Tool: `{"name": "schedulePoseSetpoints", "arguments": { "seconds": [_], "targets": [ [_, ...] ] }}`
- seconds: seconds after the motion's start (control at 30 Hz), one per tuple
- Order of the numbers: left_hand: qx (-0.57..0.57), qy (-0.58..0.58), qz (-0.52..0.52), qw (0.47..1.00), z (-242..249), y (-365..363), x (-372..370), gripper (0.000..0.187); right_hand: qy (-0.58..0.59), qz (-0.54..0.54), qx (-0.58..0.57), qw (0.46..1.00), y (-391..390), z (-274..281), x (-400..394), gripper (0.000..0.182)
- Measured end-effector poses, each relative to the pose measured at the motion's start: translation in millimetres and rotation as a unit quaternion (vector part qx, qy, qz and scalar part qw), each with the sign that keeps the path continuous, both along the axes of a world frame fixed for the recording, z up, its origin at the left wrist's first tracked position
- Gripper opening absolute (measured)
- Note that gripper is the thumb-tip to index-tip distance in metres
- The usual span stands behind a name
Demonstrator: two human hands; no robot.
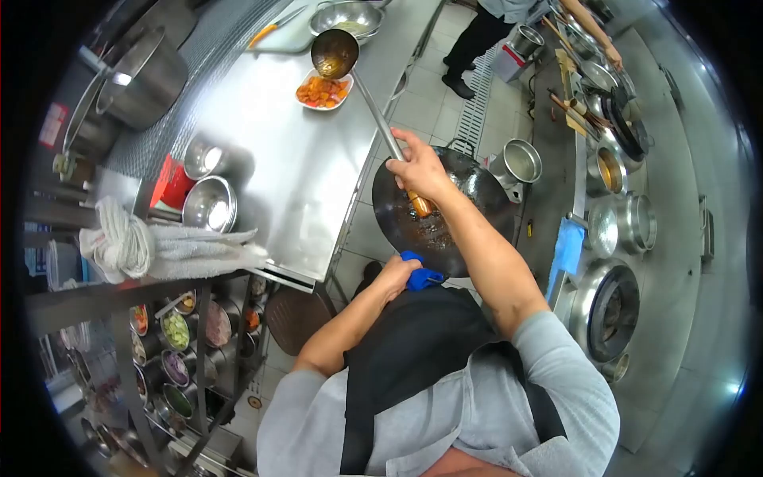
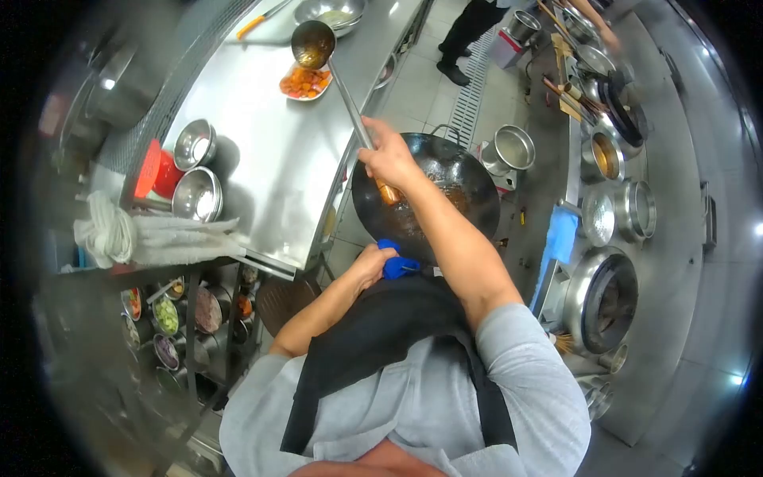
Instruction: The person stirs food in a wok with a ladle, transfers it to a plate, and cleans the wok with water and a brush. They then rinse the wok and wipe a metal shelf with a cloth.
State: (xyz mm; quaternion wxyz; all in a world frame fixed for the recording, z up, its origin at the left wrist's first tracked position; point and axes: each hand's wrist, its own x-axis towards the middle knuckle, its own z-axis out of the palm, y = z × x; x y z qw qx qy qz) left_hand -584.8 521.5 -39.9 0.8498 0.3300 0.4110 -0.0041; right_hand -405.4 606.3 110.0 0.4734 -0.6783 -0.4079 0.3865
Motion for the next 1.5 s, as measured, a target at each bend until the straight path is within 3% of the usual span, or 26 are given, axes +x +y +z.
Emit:
{"name": "schedulePoseSetpoints", "arguments": {
  "seconds": [0.07,0.2,0.3,0.4,0.43,0.5,0.57,0.63,0.7,0.77,0.83,0.9,0.97,1.03,1.1,1.23,1.3,1.4,1.5],
  "targets": [
    [-0.018,-0.007,0.006,1.0,1.7,-0.6,0.5,0.015,0.21,0.005,0.031,0.977,-18.7,7.6,9.8,0.069],
    [-0.011,-0.041,0.018,0.999,18.4,-0.7,8.6,0.02,0.328,0.006,0.074,0.942,-100.1,23.9,46.1,0.065],
    [0.043,0.014,-0.015,0.999,68.7,-3.1,25.5,0.014,0.313,-0.024,0.06,0.947,-200.2,57.1,55.3,0.066],
    [0.066,-0.012,-0.044,0.997,71.3,-17.4,47.3,0.017,0.131,-0.109,0.078,0.982,-308.4,63.8,41.6,0.071],
    [0.081,-0.017,-0.049,0.995,80.5,-24.9,59.7,0.018,0.003,-0.149,0.082,0.985,-346.8,44.8,38.3,0.065],
    [0.121,-0.036,-0.081,0.989,86.1,-39.2,88.4,0.023,-0.069,-0.259,-0.098,0.959,-419.8,13.2,37.0,0.044],
    [0.133,-0.052,-0.119,0.983,100.6,-62.1,120.6,0.026,-0.049,-0.334,-0.235,0.912,-490.3,-46.8,30.4,0.037],
    [0.163,-0.058,-0.148,0.974,125.6,-104.0,157.6,0.028,-0.089,-0.421,-0.188,0.883,-544.4,-67.4,9.5,0.043],
    [0.185,-0.069,-0.208,0.958,126.6,-130.7,192.0,0.029,-0.038,-0.458,-0.203,0.865,-573.8,-70.4,1.3,0.044],
    [0.201,-0.079,-0.233,0.948,143.9,-186.2,239.8,0.029,0.043,-0.569,-0.122,0.812,-618.5,-72.9,18.5,0.044],
    [0.216,-0.067,-0.264,0.938,146.4,-220.9,276.2,0.028,0.149,-0.619,-0.092,0.766,-663.4,-68.4,36.4,0.032],
    [0.176,-0.091,-0.365,0.91,131.0,-258.8,326.8,0.027,0.125,-0.719,0.025,0.683,-707.5,-59.7,52.0,0.028],
    [0.156,-0.127,-0.387,0.9,140.8,-328.5,370.7,0.028,0.091,-0.779,0.099,0.612,-765.1,-62.3,72.9,0.026],
    [0.124,-0.15,-0.416,0.888,113.2,-374.8,415.2,0.03,0.032,-0.809,0.089,0.581,-831.7,-64.3,92.4,0.033],
    [0.108,-0.17,-0.461,0.864,89.1,-418.8,452.0,0.032,-0.024,-0.851,-0.106,0.514,-891.6,-55.2,121.0,0.039],
    [0.036,-0.159,-0.503,0.849,70.2,-489.4,496.9,0.029,-0.055,-0.863,-0.148,0.48,-977.2,-44.3,173.8,0.035],
    [0.037,-0.149,-0.515,0.843,63.7,-510.2,515.3,0.029,-0.063,-0.86,-0.223,0.455,-1006.8,-48.9,193.6,0.03],
    [0.038,-0.138,-0.539,0.83,45.5,-529.1,534.8,0.029,0.033,-0.859,-0.18,0.478,-1029.1,-42.8,212.6,0.031],
    [0.084,-0.143,-0.565,0.808,36.2,-547.8,551.3,0.029,0.054,-0.853,-0.192,0.482,-1040.5,-38.3,224.6,0.038]
  ]
}}
